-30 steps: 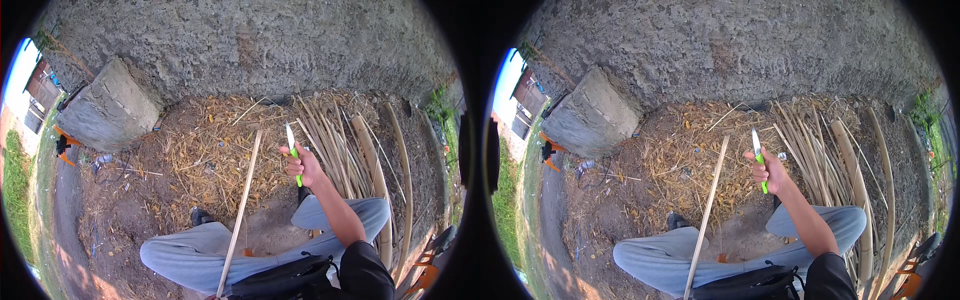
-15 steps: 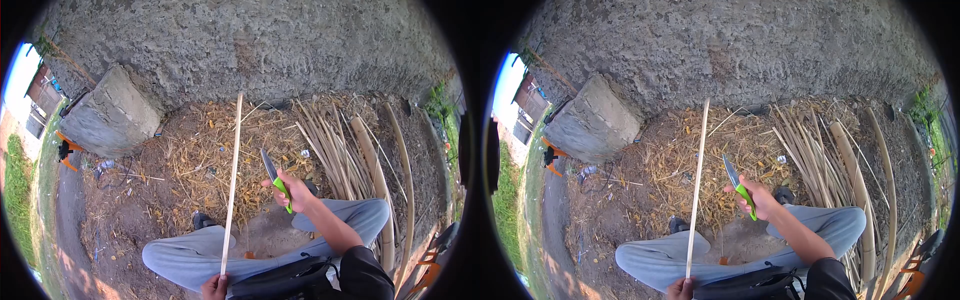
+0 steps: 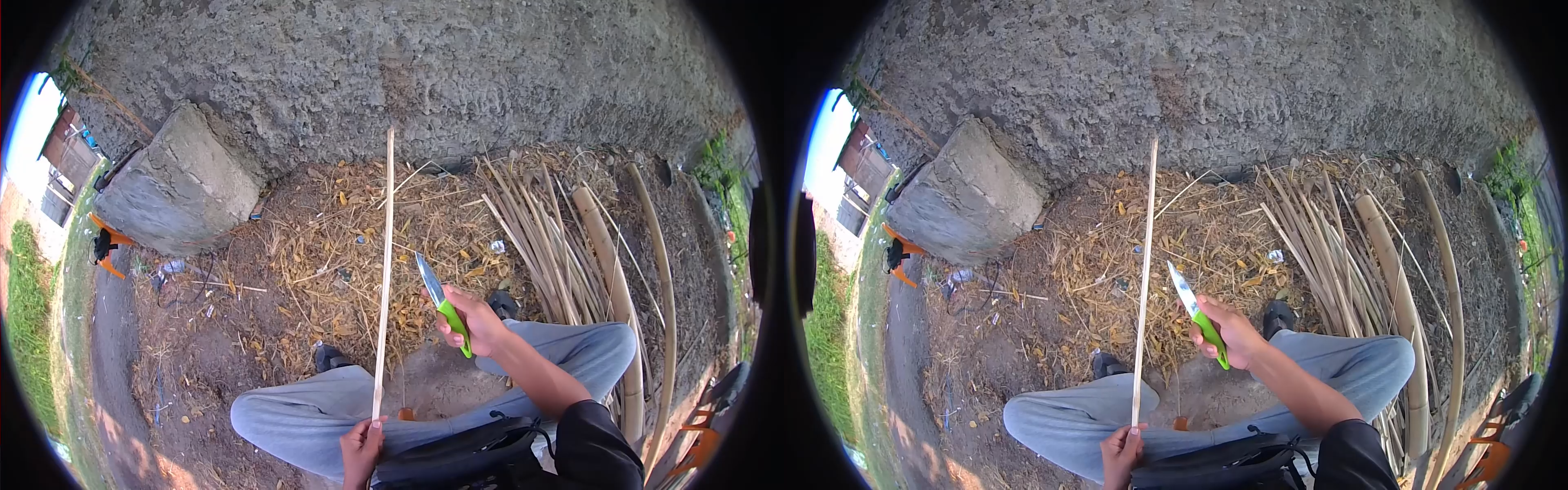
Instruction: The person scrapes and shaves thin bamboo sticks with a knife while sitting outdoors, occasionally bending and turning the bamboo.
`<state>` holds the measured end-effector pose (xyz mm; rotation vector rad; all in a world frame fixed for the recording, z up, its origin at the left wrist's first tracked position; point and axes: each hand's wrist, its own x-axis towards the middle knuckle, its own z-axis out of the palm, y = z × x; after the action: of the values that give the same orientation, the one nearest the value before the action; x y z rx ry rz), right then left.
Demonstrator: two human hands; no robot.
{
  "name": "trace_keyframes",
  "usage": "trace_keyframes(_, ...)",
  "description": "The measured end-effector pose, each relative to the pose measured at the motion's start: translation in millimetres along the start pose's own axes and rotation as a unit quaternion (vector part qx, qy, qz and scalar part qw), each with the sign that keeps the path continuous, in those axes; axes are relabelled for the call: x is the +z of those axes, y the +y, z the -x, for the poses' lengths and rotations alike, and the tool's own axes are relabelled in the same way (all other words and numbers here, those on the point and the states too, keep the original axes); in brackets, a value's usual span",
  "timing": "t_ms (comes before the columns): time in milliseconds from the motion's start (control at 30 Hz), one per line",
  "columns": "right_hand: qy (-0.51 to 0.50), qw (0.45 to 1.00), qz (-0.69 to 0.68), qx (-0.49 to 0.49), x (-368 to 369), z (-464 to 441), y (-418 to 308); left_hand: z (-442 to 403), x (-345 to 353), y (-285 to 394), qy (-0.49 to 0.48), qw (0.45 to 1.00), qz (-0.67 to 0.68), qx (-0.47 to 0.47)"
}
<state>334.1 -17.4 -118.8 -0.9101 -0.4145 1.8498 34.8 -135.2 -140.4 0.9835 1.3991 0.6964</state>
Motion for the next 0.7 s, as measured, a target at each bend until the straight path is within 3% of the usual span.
trace_keyframes(700,-0.02,0.994,-0.098,0.033,-9,-5,16,-8,-2,-7,-0.008,1.0,0.017,-0.013)
